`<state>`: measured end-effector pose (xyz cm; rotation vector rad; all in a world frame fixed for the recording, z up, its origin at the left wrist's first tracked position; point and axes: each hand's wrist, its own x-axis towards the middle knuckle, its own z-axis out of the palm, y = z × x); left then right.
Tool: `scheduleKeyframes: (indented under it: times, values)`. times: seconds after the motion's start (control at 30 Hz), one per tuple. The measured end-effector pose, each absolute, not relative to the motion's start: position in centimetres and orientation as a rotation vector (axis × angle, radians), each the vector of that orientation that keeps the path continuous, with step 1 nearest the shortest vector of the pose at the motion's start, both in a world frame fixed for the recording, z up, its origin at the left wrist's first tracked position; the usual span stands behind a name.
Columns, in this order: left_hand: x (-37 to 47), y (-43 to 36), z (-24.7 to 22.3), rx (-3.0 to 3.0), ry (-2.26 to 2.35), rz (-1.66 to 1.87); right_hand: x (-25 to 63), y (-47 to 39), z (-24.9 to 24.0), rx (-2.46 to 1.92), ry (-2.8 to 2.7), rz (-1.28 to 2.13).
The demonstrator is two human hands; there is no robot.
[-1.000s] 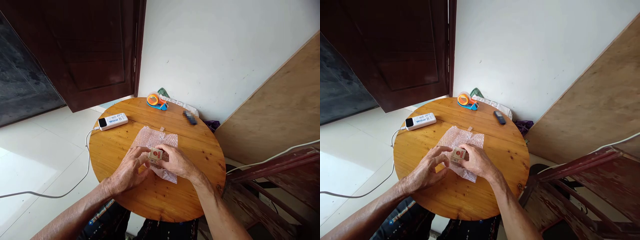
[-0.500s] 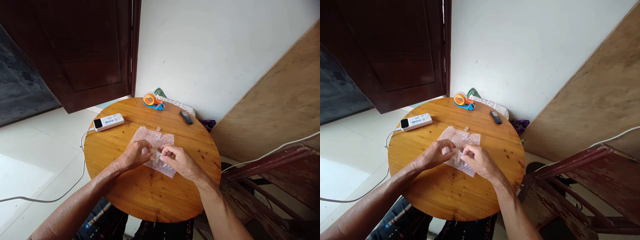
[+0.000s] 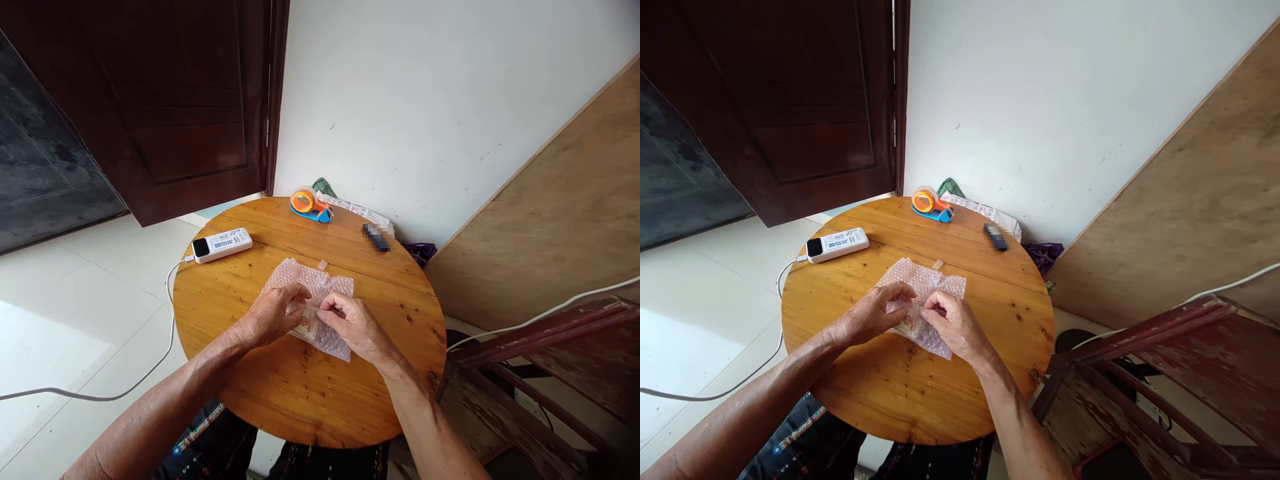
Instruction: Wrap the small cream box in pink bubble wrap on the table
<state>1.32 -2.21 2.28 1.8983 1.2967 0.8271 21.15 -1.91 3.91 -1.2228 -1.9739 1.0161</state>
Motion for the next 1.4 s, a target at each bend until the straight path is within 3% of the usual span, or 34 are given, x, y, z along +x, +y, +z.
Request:
scheduleKeyframes:
  times: [0.2,0.4,0.63,0.83,1.13,1.27,1.4]
  values:
    - [1.4,-1.6,2.6,1.958,1.281,0.769,22.3,-1.1,2.7,-1.280,-1.896,1.032]
    - [1.4,-1.6,3.0,1.969,1.277,0.710,21.7,-4.5,5.3,-1.201,-2.098,0.322]
    - [0.9,-1.5,3.6,1.949,1.344,0.735,18.6,-6.6,5.5,-1.146,-2.617,-0.027]
    - [-2.7,-2.3,3.7,1.905,1.682,0.826,17.9,-5.8,5.7,-1.151,-2.711,-0.155]
    - [-4.3,-3.4,3.3,1.722,1.923,0.499,17.7,-4.4,5.4,-1.108,-2.788,-0.248]
    - [-3.9,-3.2,3.2,1.636,1.879,0.496,17.7,-4.5,5.5,-1.104,-2.796,-0.245]
    - [-3.2,-3.1,2.5,1.475,1.658,0.730,17.7,-4.5,5.7,-1.113,-2.803,-0.244]
